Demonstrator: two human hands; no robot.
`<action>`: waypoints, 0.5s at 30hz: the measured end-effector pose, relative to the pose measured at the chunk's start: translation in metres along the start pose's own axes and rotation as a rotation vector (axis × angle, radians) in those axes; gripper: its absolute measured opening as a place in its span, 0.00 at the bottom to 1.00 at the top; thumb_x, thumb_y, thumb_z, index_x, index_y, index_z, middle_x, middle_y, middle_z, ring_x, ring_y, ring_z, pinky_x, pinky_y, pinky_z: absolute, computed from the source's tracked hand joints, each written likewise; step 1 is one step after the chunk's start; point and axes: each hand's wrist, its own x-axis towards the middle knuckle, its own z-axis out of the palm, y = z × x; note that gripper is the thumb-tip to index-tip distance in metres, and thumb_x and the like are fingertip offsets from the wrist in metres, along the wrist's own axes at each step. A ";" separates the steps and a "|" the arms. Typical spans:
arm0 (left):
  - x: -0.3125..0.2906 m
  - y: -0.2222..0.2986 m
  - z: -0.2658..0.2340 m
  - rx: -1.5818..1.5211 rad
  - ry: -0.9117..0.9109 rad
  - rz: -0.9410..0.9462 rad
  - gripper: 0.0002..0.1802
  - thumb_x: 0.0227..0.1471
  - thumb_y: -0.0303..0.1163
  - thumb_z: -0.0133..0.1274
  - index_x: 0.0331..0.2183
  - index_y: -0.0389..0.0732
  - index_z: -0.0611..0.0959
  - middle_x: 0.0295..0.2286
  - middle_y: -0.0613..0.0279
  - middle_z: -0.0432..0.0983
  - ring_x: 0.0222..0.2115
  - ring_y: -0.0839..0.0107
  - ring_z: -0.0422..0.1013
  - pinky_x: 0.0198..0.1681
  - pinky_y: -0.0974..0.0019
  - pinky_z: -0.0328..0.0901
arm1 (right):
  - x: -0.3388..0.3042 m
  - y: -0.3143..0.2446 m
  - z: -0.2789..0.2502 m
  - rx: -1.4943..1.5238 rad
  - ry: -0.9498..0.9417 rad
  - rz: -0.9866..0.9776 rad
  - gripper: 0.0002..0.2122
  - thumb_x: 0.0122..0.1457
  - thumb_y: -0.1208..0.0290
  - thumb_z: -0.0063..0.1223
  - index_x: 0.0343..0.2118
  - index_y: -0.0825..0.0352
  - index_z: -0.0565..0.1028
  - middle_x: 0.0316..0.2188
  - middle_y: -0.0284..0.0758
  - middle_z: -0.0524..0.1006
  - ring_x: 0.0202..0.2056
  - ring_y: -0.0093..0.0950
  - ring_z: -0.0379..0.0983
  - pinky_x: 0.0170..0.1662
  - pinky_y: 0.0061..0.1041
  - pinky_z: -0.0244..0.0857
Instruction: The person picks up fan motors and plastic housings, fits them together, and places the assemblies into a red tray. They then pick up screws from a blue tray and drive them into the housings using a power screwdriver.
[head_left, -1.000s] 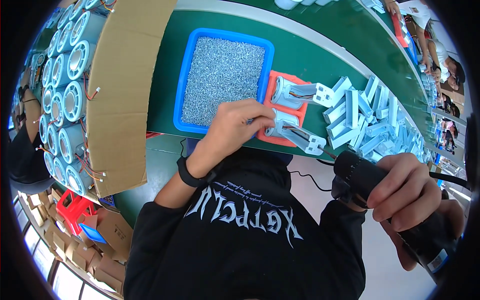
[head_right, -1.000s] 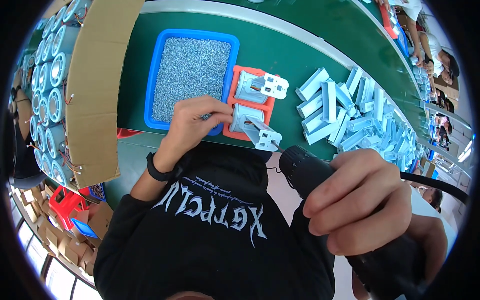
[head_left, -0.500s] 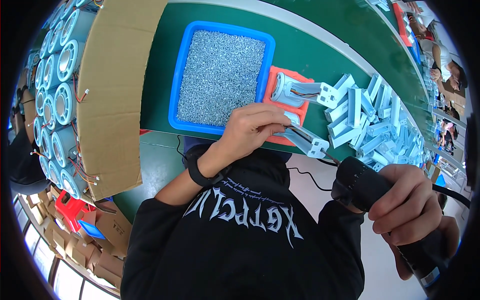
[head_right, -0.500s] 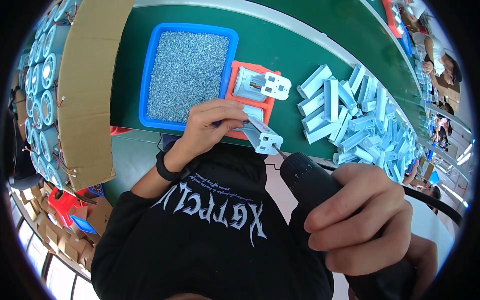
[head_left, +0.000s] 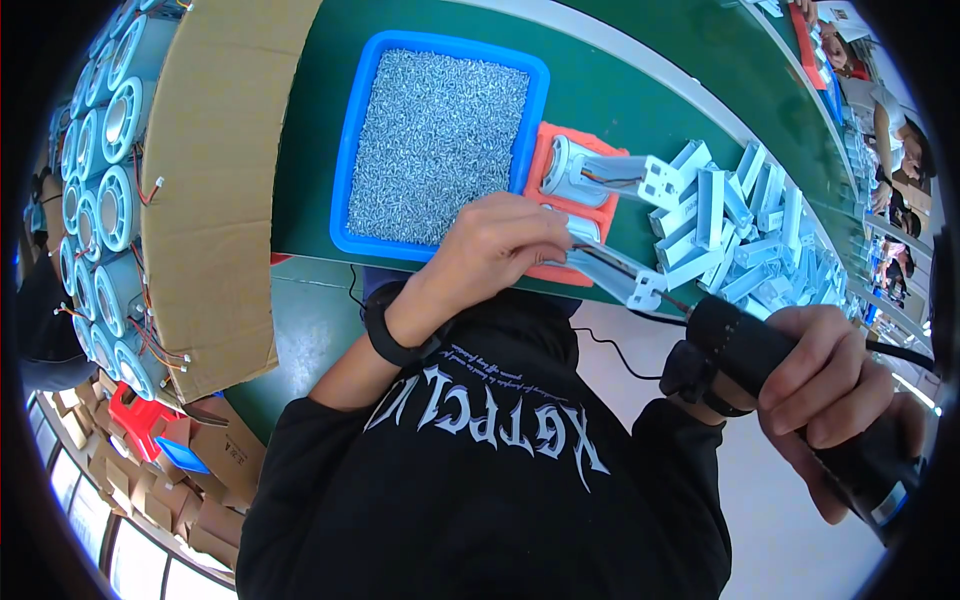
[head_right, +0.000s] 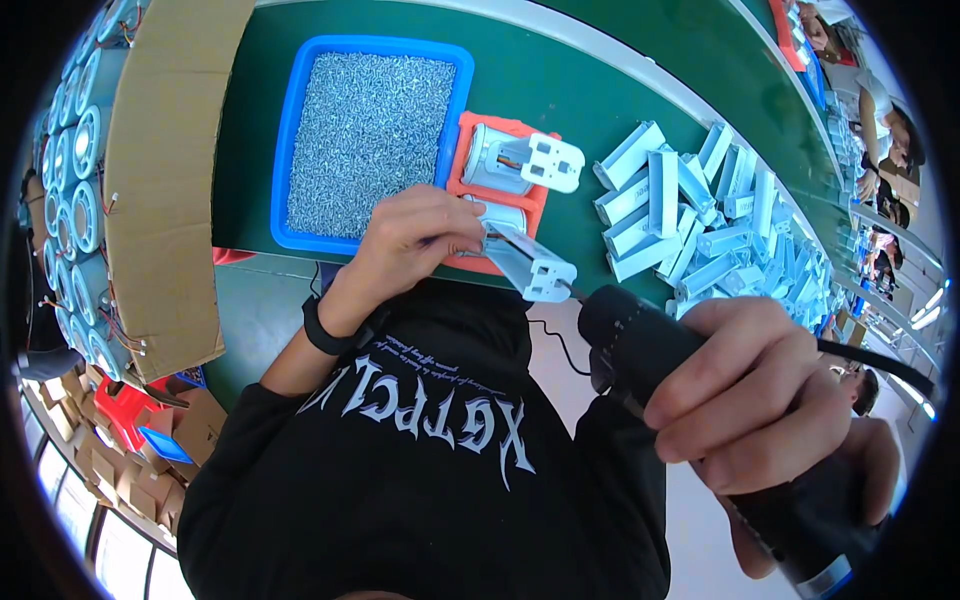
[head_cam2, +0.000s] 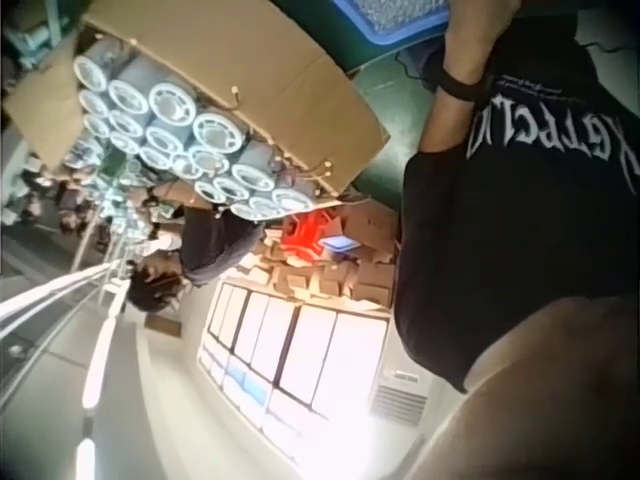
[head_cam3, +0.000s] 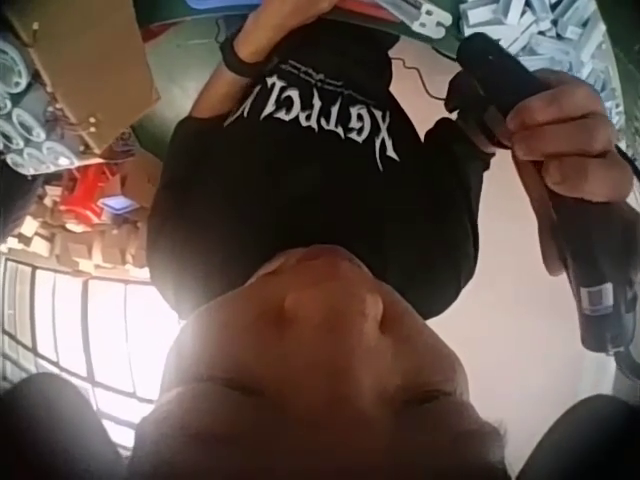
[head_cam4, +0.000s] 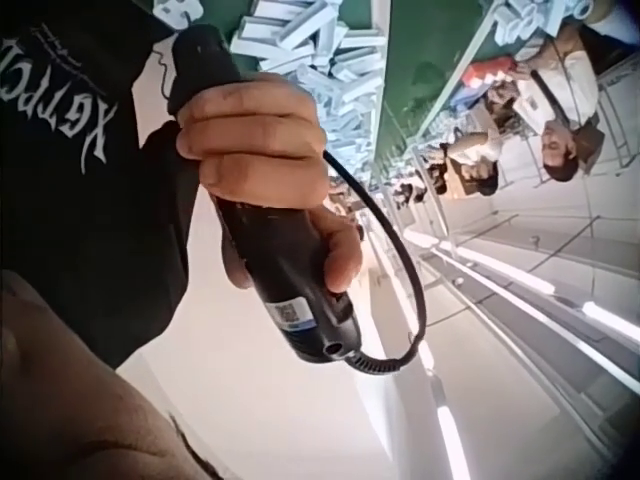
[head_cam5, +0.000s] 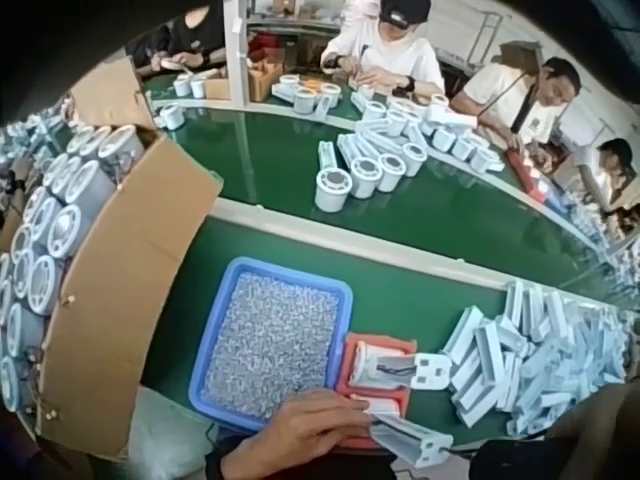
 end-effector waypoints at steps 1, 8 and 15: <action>0.002 0.000 -0.001 0.015 -0.002 0.024 0.09 0.33 0.20 0.61 0.24 0.39 0.81 0.24 0.61 0.77 0.30 0.67 0.75 0.34 0.66 0.66 | 0.003 -0.002 0.000 0.013 0.008 -0.003 0.25 0.48 0.63 0.61 0.47 0.65 0.65 0.24 0.36 0.74 0.18 0.26 0.74 0.20 0.21 0.73; 0.005 0.013 -0.016 -0.189 -0.046 -0.072 0.09 0.32 0.19 0.61 0.23 0.38 0.81 0.23 0.62 0.78 0.27 0.68 0.75 0.33 0.67 0.66 | 0.004 -0.027 -0.016 0.186 0.089 -0.196 0.15 0.46 0.67 0.64 0.31 0.67 0.69 0.22 0.33 0.74 0.19 0.25 0.75 0.21 0.20 0.74; 0.004 0.012 -0.011 -0.314 -0.052 -0.060 0.09 0.33 0.16 0.60 0.24 0.36 0.82 0.23 0.61 0.78 0.26 0.69 0.75 0.30 0.71 0.68 | 0.001 -0.024 -0.016 0.135 0.185 -0.184 0.12 0.46 0.69 0.63 0.25 0.66 0.69 0.23 0.32 0.75 0.19 0.23 0.75 0.22 0.18 0.74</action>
